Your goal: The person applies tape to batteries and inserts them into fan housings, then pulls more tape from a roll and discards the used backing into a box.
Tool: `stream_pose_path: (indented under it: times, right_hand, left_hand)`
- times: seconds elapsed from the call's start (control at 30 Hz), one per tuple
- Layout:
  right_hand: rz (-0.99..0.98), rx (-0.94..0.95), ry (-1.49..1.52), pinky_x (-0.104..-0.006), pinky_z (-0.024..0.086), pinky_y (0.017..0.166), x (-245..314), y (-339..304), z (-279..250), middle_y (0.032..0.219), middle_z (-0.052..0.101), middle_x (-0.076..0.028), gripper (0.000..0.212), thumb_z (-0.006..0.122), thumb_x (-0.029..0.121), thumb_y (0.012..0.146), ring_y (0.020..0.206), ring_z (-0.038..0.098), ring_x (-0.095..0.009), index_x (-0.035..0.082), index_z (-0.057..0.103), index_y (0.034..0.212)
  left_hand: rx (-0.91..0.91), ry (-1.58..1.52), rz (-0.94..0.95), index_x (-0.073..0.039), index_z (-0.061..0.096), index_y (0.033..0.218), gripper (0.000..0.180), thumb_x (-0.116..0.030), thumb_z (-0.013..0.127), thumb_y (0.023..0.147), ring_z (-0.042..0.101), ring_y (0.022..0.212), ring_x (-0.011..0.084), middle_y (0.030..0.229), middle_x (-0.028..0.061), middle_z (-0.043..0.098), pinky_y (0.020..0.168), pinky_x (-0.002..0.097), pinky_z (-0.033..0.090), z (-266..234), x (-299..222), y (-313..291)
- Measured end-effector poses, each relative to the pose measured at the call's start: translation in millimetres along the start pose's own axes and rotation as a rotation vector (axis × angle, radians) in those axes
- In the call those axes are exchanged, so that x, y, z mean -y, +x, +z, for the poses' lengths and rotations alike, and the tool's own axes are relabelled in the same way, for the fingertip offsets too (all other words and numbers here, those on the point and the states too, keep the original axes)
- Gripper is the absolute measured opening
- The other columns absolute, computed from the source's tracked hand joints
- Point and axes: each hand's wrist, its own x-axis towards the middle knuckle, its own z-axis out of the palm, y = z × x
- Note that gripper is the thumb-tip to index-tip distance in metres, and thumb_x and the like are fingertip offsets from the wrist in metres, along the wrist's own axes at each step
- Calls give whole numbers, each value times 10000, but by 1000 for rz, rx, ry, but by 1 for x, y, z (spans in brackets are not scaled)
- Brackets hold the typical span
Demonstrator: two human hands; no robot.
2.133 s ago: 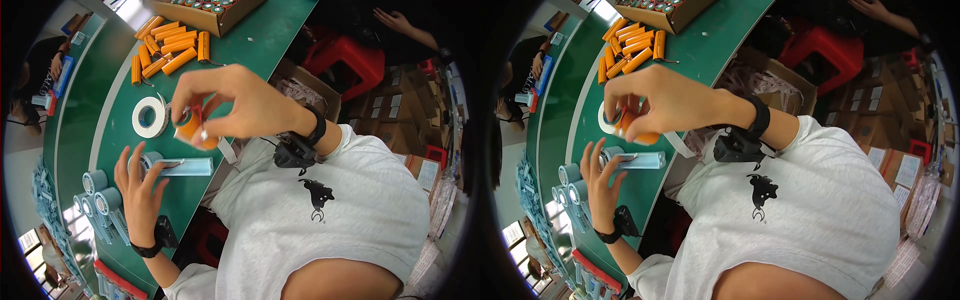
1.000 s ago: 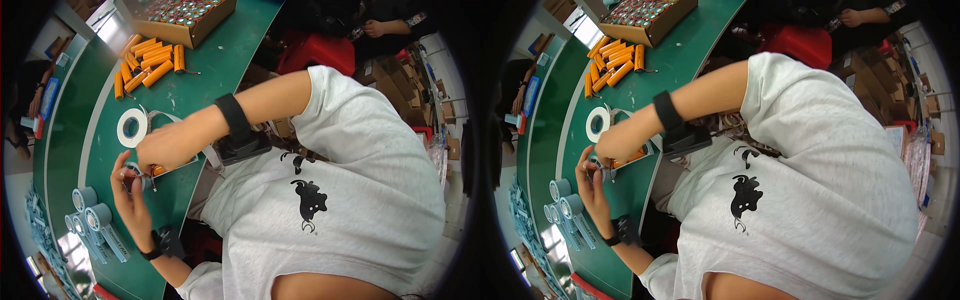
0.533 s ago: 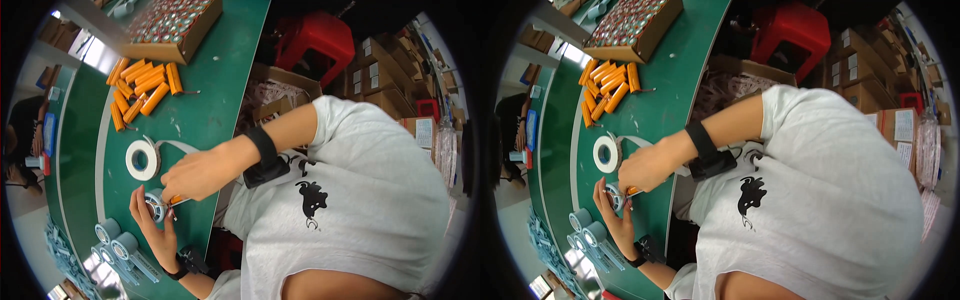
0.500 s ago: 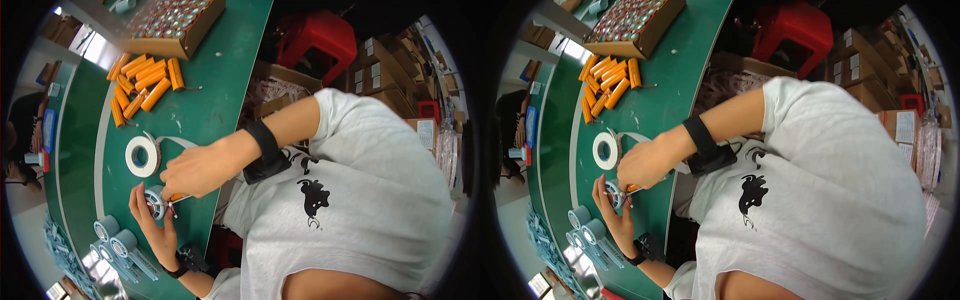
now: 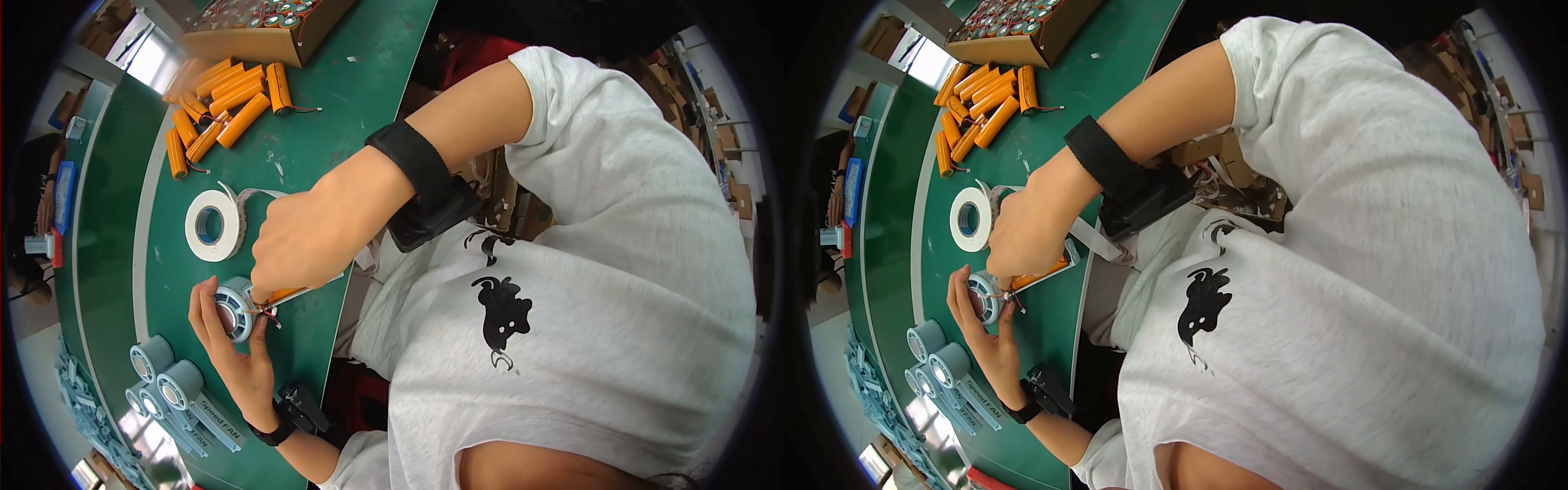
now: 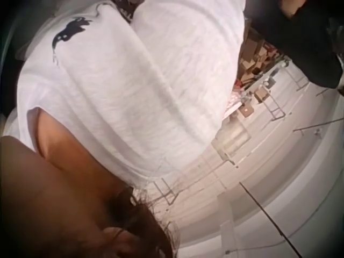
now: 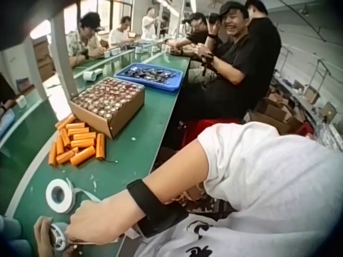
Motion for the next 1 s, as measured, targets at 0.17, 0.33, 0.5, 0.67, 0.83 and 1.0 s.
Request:
stream_pose_path:
  times: [0.17, 0.33, 0.5, 0.67, 0.83, 1.0]
  right_hand:
    - [10, 103, -54, -405, 468, 517, 1, 5, -7, 694, 618, -112, 240, 540, 125, 763, 681, 625, -284, 107, 602, 994]
    - [-101, 127, -162, -410, 479, 530, -2, 26, -7, 695, 618, -121, 190, 540, 133, 757, 693, 632, -294, 96, 614, 929]
    - [-86, 65, -170, -400, 487, 531, -7, 24, -4, 699, 619, -127, 155, 549, 135, 749, 700, 637, -299, 63, 615, 870]
    - [-46, -3, -62, -381, 481, 509, -4, 13, 2, 665, 602, -105, 145, 562, 136, 747, 651, 623, -277, 34, 605, 840]
    - [-389, -409, -285, -359, 466, 501, -16, 19, 29, 611, 564, -83, 110, 586, 135, 740, 582, 589, -239, 29, 611, 757]
    - [-433, -380, 0, -332, 444, 502, -18, 34, 23, 600, 534, -75, 159, 607, 122, 738, 537, 546, -234, 12, 588, 625]
  left_hand:
    - [-10, 18, 0, -8, 365, 1279, 642, 67, 608, 690, 399, 1173, 297, 1277, 139, 381, 960, 339, 334, 3, -1, -1]
    - [-8, 34, 11, -4, 357, 1284, 644, 92, 578, 687, 397, 1176, 294, 1279, 138, 379, 959, 337, 336, 1, 1, -5]
    - [-25, -4, 47, -9, 358, 1288, 644, 105, 555, 685, 399, 1171, 299, 1281, 140, 377, 957, 342, 339, 6, 6, -1]
    - [-52, 79, 59, -17, 364, 1287, 634, 99, 549, 692, 404, 1163, 312, 1281, 149, 379, 952, 350, 344, 8, 3, -2]
    - [-58, 93, 25, -16, 388, 1272, 609, 101, 540, 694, 404, 1157, 325, 1277, 157, 380, 937, 357, 357, 5, 3, -5]
    - [-62, 3, 20, -9, 420, 1244, 587, 109, 536, 680, 412, 1140, 334, 1266, 159, 385, 922, 357, 370, 2, 1, -4]
